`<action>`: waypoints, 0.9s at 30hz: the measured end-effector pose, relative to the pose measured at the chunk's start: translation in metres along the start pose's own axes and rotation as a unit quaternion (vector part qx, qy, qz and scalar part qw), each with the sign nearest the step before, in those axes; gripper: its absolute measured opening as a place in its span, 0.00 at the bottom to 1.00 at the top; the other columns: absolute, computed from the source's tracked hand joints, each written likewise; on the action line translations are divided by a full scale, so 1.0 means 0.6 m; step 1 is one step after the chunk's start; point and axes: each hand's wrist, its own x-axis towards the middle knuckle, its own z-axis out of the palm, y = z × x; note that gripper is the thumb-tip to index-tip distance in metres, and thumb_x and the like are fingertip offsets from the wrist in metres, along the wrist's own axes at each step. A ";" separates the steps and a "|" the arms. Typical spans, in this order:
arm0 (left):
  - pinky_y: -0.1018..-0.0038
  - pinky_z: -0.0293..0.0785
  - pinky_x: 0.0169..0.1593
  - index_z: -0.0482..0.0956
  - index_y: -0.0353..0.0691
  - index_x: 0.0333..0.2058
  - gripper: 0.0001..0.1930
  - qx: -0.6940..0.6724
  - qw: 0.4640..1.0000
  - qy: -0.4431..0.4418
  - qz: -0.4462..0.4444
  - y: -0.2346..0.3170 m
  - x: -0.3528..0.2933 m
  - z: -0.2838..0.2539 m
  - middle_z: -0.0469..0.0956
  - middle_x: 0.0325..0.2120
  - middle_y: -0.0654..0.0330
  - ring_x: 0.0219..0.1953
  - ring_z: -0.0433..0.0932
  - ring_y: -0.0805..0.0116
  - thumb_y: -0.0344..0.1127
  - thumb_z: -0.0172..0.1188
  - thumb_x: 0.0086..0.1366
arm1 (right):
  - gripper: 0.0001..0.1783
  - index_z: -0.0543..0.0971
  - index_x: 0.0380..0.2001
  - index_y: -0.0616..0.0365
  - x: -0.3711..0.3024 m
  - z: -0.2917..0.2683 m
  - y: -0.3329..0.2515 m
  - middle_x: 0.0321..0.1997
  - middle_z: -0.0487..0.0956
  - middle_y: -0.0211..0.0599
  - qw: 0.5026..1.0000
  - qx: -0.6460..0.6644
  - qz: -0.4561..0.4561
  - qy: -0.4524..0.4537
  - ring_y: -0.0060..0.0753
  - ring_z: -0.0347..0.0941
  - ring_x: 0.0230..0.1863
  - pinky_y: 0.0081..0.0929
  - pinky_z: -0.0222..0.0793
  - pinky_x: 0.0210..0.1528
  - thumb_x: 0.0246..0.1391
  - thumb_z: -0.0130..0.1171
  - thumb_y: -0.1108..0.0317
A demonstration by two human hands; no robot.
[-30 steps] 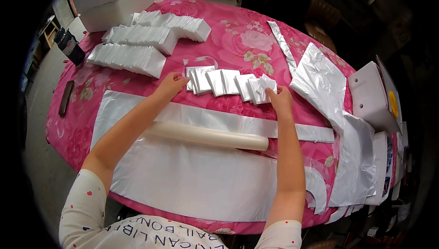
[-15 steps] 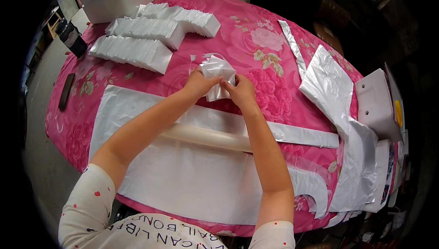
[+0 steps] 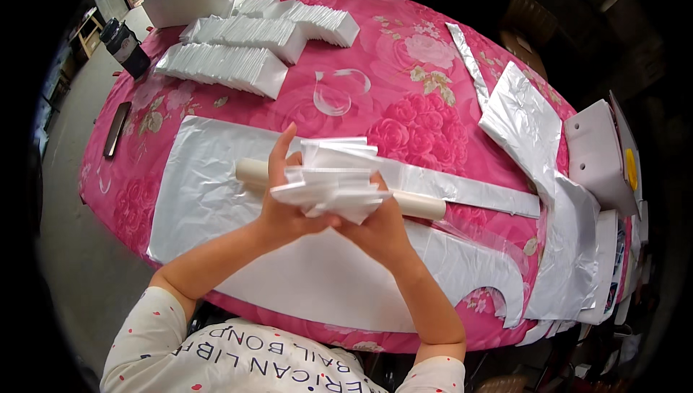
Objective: The person repeatedly unrolls a plastic film roll, tears off a small rectangular piece, and wraps a small white rectangular item. They place the wrapped item on a stack and repeat the process multiple times on a pink floral tablecloth.
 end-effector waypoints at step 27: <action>0.63 0.62 0.53 0.67 0.41 0.49 0.32 0.178 0.967 -0.163 0.082 -0.024 -0.176 0.011 0.62 0.48 0.53 0.55 0.60 0.50 0.34 0.69 0.43 | 0.48 0.58 0.60 0.58 -0.160 0.064 0.072 0.54 0.68 0.43 0.983 -0.182 0.003 0.022 0.44 0.64 0.54 0.33 0.60 0.56 0.33 0.70 0.69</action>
